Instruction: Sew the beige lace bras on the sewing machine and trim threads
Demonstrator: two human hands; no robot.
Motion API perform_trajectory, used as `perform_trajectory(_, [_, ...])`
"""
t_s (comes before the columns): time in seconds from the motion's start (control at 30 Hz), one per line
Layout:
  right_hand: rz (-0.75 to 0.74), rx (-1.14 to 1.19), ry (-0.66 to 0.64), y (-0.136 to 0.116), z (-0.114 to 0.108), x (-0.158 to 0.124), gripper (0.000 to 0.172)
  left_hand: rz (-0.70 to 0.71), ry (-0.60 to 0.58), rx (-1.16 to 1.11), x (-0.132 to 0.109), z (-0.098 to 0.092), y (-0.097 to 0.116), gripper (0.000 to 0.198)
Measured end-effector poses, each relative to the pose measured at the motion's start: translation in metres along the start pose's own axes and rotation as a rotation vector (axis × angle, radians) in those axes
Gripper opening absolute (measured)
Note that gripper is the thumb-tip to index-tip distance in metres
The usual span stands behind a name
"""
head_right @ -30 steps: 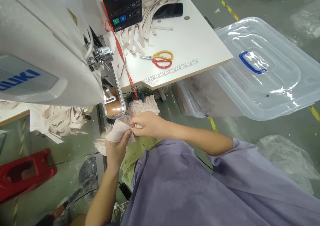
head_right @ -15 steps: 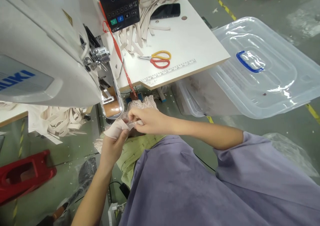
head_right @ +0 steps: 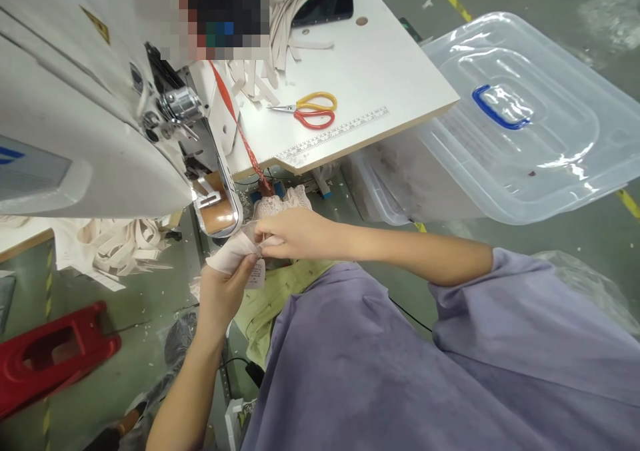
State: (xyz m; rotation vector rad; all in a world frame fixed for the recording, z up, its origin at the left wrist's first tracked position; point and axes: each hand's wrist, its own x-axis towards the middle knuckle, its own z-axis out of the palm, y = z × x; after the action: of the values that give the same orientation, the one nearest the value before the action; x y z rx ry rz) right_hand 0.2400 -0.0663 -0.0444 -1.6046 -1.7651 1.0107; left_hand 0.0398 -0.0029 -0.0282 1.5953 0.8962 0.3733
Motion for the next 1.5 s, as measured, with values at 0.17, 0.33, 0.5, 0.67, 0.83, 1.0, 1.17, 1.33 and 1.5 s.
perform_trajectory(0.17, [0.153,0.261,-0.087,0.003,-0.003,0.006,0.022,-0.065,-0.017,-0.022,0.004,-0.003,-0.001,0.025])
perform_trajectory(0.33, [0.341,0.533,-0.107,0.004,0.001,0.007,0.033,-0.192,0.022,-0.116,0.009,-0.002,0.001,0.031])
perform_trajectory(0.5, [0.326,0.549,-0.064,0.000,0.002,0.005,0.031,-0.223,0.152,-0.243,0.010,0.005,-0.007,0.033])
perform_trajectory(0.67, [0.137,0.264,0.060,-0.008,0.004,0.007,0.025,-0.208,0.230,-0.304,0.007,0.011,-0.005,0.035])
perform_trajectory(0.83, [0.174,0.431,-0.096,-0.020,-0.015,0.017,0.020,-0.127,0.239,-0.407,-0.014,0.005,-0.022,0.052])
perform_trajectory(1.0, [0.210,0.750,-0.262,-0.042,-0.045,0.037,0.018,-0.027,0.293,-0.804,-0.036,0.011,-0.041,0.109])
perform_trajectory(1.17, [0.176,0.628,-0.463,-0.073,-0.065,0.055,0.019,0.173,0.226,-0.852,-0.030,0.002,-0.023,0.107])
perform_trajectory(1.33, [-0.035,0.149,-0.343,-0.077,-0.073,0.069,0.010,0.529,0.263,-0.219,-0.017,-0.033,-0.025,0.090])
perform_trajectory(1.5, [-0.109,-0.210,-0.126,-0.063,-0.064,0.080,0.010,0.783,0.207,0.576,0.001,-0.061,-0.031,0.071])
